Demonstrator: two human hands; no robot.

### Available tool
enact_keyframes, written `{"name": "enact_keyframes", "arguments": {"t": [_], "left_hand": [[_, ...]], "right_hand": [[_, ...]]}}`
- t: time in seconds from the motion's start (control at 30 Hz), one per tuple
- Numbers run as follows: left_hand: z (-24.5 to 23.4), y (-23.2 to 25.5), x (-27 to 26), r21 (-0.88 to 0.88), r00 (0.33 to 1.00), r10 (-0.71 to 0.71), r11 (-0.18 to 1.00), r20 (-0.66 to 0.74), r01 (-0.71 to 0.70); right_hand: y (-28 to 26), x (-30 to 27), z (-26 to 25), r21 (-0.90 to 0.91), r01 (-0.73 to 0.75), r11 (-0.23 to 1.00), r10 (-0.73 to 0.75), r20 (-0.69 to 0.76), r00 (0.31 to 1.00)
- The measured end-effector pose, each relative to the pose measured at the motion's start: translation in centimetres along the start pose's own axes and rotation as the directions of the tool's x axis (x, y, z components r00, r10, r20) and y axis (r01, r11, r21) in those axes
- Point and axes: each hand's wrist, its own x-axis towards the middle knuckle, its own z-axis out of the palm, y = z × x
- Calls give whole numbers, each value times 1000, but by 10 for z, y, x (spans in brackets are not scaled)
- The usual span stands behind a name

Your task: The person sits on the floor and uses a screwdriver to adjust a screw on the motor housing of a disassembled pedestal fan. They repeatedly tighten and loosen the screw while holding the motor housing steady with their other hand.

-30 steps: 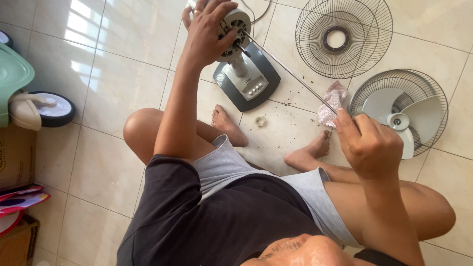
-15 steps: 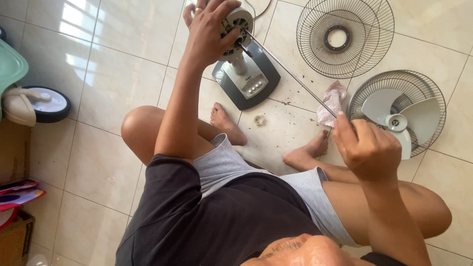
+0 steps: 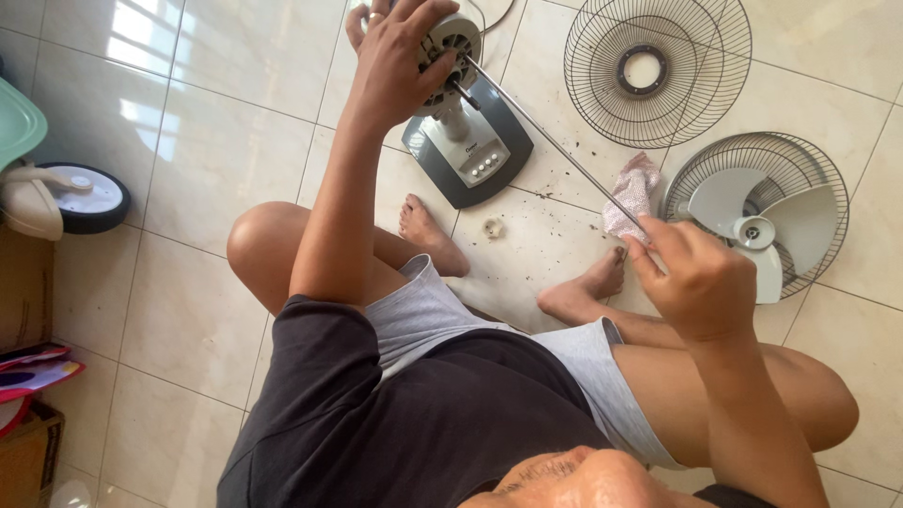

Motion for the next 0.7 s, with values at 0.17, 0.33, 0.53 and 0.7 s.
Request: {"name": "enact_keyframes", "arguments": {"t": [0.17,0.33,0.53,0.7], "left_hand": [[0,-2,-1,-48,1000,-6,999,4,6],[2,-5,3,-88,998,-41,995,50,46],[1,-1,2,-73,1000,-23,997,21,24],[1,4,2,-81,998,-51,996,-36,48]], "right_hand": [[3,6,-3,-351,207,913,-174,122,977],[4,13,-6,154,-99,983,77,144,987],[0,21,-6,522,-515,680,353,381,854],[-6,18,-21,443,-293,847,205,236,950]]}}
